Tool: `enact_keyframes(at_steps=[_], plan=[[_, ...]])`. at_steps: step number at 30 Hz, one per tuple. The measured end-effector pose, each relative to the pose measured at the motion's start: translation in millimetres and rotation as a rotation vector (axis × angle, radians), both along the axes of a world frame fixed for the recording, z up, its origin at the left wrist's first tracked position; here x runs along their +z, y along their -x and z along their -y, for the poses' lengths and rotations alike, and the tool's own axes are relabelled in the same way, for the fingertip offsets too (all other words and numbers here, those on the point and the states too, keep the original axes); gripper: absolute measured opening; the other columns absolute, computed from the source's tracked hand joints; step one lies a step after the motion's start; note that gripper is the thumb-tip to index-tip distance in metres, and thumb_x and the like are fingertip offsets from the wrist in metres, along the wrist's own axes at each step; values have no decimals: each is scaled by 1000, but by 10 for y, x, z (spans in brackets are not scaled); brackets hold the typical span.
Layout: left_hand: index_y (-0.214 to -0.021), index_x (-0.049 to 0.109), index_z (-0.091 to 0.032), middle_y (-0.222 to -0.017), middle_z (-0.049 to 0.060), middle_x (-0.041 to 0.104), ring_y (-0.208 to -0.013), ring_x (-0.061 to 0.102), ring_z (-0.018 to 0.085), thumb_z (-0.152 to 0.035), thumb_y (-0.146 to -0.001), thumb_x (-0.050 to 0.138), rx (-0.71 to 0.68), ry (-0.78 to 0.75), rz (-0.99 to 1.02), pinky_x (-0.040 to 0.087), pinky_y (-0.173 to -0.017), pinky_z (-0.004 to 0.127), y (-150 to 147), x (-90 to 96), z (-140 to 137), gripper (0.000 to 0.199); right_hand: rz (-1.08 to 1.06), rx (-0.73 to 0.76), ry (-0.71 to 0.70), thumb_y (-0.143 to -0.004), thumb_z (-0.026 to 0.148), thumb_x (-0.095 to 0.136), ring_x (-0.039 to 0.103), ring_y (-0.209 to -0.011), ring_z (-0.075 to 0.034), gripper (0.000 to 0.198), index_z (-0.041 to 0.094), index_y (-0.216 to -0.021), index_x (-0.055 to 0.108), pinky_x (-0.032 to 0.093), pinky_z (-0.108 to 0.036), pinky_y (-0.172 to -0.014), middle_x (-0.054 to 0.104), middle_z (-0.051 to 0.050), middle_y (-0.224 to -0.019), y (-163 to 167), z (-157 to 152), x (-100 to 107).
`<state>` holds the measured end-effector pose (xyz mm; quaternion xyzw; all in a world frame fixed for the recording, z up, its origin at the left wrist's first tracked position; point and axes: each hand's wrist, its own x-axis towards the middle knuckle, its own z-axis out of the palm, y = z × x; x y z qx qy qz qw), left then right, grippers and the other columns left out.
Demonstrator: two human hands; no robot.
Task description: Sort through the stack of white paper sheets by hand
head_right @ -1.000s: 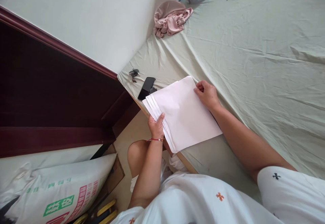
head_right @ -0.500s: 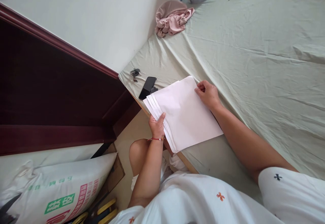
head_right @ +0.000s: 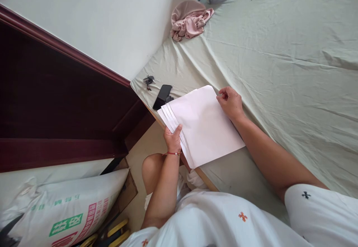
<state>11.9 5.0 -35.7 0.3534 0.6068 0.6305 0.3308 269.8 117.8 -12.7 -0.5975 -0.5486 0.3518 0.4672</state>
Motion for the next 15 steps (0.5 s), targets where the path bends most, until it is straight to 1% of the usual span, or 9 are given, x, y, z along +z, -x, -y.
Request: enact_keyframes(at_steps=[2,6,9,12,15], plan=[[-112,75,-18,-117,10,79,-110,75,26,-45,-69,93,2,0,-5,56,-104,40,3,-4,0,54,3,7,-5,-78,35,67,54,-71,-19,13,25,-87,64,47,-36,-72,59,-1,-75,5,4,8],[-113,75,-18,-117,10,79,-108,75,26,-44,-68,93,8,-6,4,56,-103,40,8,-18,-2,55,31,27,-4,-76,28,66,54,-69,-18,8,24,-83,66,47,-36,-72,60,-1,-75,11,2,22],[-112,74,-18,-115,9,79,-106,76,26,-44,-67,94,13,-6,11,56,-103,40,7,-18,-5,56,67,44,-4,-75,26,65,54,-69,-18,8,23,-82,66,47,-36,-73,61,-2,-76,14,-1,27],[-111,74,-17,-114,10,79,-107,75,26,-46,-66,94,22,6,11,57,-102,40,1,-7,-7,57,83,61,-35,-77,27,64,55,-70,-18,8,24,-84,67,47,-36,-73,64,-3,-79,12,7,32],[-111,74,-17,-115,10,79,-109,75,27,-46,-66,94,25,1,7,57,-103,40,0,-7,-7,58,103,166,-96,-81,28,64,55,-70,-18,14,23,-92,71,47,-37,-72,68,-5,-89,-1,24,39]])
